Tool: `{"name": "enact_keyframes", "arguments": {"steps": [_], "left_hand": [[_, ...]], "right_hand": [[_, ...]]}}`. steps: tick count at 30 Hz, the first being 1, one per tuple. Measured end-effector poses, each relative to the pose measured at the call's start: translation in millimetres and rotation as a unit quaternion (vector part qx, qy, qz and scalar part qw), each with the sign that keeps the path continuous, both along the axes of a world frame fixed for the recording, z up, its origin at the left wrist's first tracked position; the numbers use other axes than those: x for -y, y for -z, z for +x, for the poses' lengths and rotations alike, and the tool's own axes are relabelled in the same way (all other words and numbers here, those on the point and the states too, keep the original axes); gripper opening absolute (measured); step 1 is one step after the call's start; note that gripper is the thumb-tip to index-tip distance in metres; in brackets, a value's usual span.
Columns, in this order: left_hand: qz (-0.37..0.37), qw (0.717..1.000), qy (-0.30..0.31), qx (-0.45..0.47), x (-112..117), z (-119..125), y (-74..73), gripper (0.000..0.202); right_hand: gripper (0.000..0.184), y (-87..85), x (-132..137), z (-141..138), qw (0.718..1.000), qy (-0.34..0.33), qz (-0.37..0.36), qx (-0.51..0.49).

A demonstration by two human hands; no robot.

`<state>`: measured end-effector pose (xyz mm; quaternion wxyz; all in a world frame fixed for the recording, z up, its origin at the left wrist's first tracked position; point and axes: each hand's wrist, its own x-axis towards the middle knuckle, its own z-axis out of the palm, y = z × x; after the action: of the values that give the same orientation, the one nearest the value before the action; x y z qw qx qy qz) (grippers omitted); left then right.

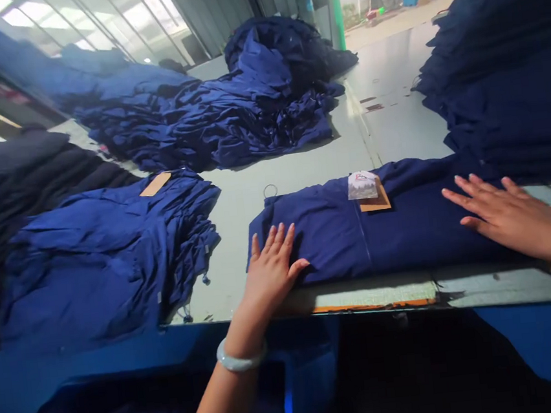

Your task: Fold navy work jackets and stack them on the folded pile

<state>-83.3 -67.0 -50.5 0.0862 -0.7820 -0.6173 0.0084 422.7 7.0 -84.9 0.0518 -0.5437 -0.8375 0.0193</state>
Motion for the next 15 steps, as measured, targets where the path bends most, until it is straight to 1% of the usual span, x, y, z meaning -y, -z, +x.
{"name": "enact_keyframes", "arguments": {"steps": [3, 5, 7, 9, 11, 12, 14, 15], "left_hand": [[-0.031, 0.999, -0.023, 0.015, -1, -8, 4.8, 0.074], [-0.036, 0.998, -0.031, 0.046, -3, -16, 3.7, 0.072], [-0.013, 0.994, -0.055, 0.088, -5, -27, -2.5, 0.072], [0.020, 0.985, -0.104, 0.137, -4, -39, -12.4, 0.074], [0.035, 0.963, -0.193, 0.187, -3, -50, -22.6, 0.080], [0.033, 0.944, -0.248, 0.216, -3, -56, -26.9, 0.085], [0.014, 0.893, -0.348, 0.286, -4, -65, -32.8, 0.099], [0.001, 0.872, -0.368, 0.321, -7, -70, -34.6, 0.105]], "right_hand": [[0.077, 5.2, 8, 0, 0.998, 0.017, -0.031, -0.043], [0.073, 3.6, 8, 6, 0.994, 0.032, -0.019, -0.104], [0.071, -2.6, 10, 17, 0.983, 0.069, 0.000, -0.172], [0.072, -9.8, 15, 28, 0.962, 0.132, -0.008, -0.241], [0.073, -13.9, 19, 37, 0.923, 0.192, -0.050, -0.330], [0.072, -14.6, 21, 40, 0.895, 0.213, -0.072, -0.386], [0.069, -14.6, 20, 44, 0.825, 0.240, -0.113, -0.499], [0.066, -14.7, 18, 45, 0.791, 0.252, -0.127, -0.543]]}}
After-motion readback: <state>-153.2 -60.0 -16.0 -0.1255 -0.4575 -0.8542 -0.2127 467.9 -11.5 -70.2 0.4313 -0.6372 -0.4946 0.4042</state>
